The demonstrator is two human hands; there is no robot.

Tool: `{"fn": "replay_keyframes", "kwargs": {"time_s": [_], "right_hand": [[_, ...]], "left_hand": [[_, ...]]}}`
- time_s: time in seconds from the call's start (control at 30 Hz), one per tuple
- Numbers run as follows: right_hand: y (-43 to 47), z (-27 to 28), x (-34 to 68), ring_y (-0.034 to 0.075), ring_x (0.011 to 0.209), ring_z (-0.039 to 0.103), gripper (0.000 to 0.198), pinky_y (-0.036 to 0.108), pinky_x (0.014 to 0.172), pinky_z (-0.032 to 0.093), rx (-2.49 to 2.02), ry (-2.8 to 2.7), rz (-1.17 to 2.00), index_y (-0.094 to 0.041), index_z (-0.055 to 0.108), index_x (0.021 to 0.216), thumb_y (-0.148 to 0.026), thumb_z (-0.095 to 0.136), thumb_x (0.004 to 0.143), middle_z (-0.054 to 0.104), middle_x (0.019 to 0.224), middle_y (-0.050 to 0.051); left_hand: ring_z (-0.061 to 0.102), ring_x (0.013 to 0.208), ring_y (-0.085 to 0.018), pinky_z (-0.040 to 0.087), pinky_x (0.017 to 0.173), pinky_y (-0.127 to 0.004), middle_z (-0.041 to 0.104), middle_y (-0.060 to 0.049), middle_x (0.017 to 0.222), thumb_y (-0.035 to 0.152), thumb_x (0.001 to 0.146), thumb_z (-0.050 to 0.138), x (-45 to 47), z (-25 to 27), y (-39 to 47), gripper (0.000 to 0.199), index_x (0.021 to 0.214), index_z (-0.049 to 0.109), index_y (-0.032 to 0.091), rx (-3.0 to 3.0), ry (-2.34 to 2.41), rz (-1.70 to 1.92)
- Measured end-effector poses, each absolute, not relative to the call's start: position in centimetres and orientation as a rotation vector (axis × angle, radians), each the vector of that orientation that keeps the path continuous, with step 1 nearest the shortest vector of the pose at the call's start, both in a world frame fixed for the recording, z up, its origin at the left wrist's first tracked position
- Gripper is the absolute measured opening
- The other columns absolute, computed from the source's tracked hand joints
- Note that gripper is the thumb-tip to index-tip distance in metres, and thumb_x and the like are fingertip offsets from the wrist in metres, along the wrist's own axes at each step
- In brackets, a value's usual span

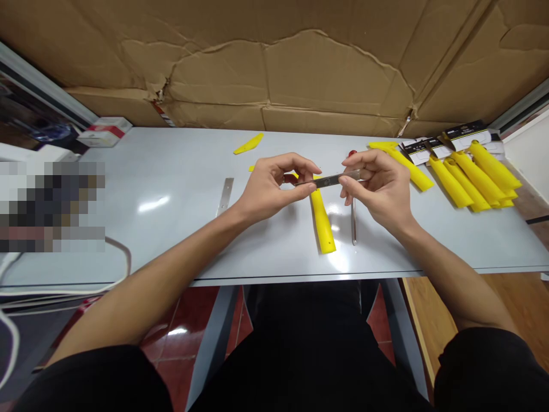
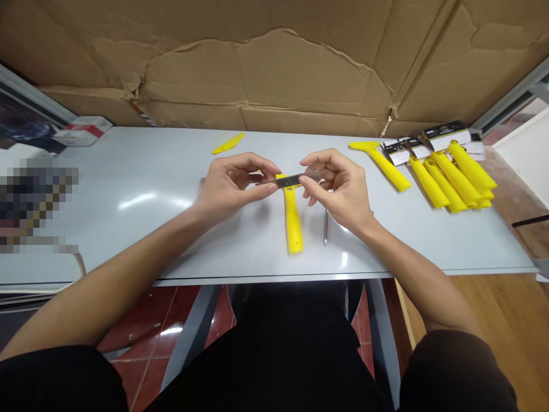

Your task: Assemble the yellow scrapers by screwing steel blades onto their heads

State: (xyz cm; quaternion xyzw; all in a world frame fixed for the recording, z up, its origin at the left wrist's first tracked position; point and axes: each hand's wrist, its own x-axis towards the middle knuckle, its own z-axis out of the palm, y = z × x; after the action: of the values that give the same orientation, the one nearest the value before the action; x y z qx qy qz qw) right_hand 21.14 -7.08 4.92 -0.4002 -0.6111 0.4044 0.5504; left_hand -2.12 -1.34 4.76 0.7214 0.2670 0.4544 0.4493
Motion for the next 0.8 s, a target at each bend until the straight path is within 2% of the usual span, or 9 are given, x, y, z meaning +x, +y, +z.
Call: {"fn": "replay_keyframes", "kwargs": {"time_s": [0.27, 0.5, 0.57, 0.67, 0.8], "right_hand": [[-7.0, 5.1, 21.0, 0.007, 0.067, 0.071, 0.057, 0.019, 0.053, 0.061, -0.903, -1.44, 0.984, -0.017, 0.067, 0.112, -0.054, 0.094, 0.078, 0.071, 0.094, 0.0], [-6.2, 4.4, 21.4, 0.009, 0.068, 0.073, 0.045, 0.021, 0.054, 0.062, -0.965, -1.405, 0.945, -0.015, 0.07, 0.104, -0.05, 0.089, 0.084, 0.067, 0.083, 0.0], [-5.8, 4.2, 21.8, 0.01, 0.07, 0.073, 0.045, 0.021, 0.056, 0.063, -1.022, -1.363, 0.909, -0.015, 0.07, 0.103, -0.05, 0.089, 0.084, 0.068, 0.082, 0.001], [-5.2, 4.3, 22.5, 0.011, 0.069, 0.073, 0.043, 0.021, 0.056, 0.062, -1.082, -1.292, 0.859, -0.013, 0.069, 0.101, -0.046, 0.09, 0.083, 0.069, 0.08, 0.002], [-4.9, 4.8, 23.0, 0.011, 0.068, 0.073, 0.04, 0.018, 0.052, 0.055, -1.14, -1.229, 0.859, -0.012, 0.068, 0.095, -0.039, 0.092, 0.078, 0.072, 0.08, 0.004]], "left_hand": [[0.067, 0.075, -0.013, 0.057, 0.069, -0.025, 0.072, -0.002, 0.082, 0.046, 0.081, 0.097, -2.3, 4.8, -1.2, 0.03, 0.096, 0.084, 0.023, 1.768, 0.573, 1.054], [0.072, 0.085, -0.016, 0.059, 0.07, -0.027, 0.078, -0.006, 0.098, 0.052, 0.084, 0.093, -2.3, 4.7, -0.8, 0.036, 0.098, 0.082, 0.021, 1.689, 0.732, 1.067], [0.074, 0.09, -0.018, 0.06, 0.075, -0.029, 0.079, -0.007, 0.1, 0.053, 0.09, 0.085, -2.6, 4.4, -0.1, 0.033, 0.1, 0.08, 0.021, 1.688, 0.85, 1.085], [0.075, 0.102, -0.022, 0.06, 0.09, -0.036, 0.081, -0.008, 0.104, 0.049, 0.098, 0.072, -3.2, 3.4, 1.1, 0.03, 0.107, 0.079, 0.022, 1.831, 1.13, 1.001], [0.064, 0.128, -0.035, 0.054, 0.109, -0.049, 0.077, -0.013, 0.123, 0.05, 0.09, 0.078, -3.8, 2.0, 2.3, 0.045, 0.124, 0.079, 0.021, 2.158, 1.333, 0.632]]}}
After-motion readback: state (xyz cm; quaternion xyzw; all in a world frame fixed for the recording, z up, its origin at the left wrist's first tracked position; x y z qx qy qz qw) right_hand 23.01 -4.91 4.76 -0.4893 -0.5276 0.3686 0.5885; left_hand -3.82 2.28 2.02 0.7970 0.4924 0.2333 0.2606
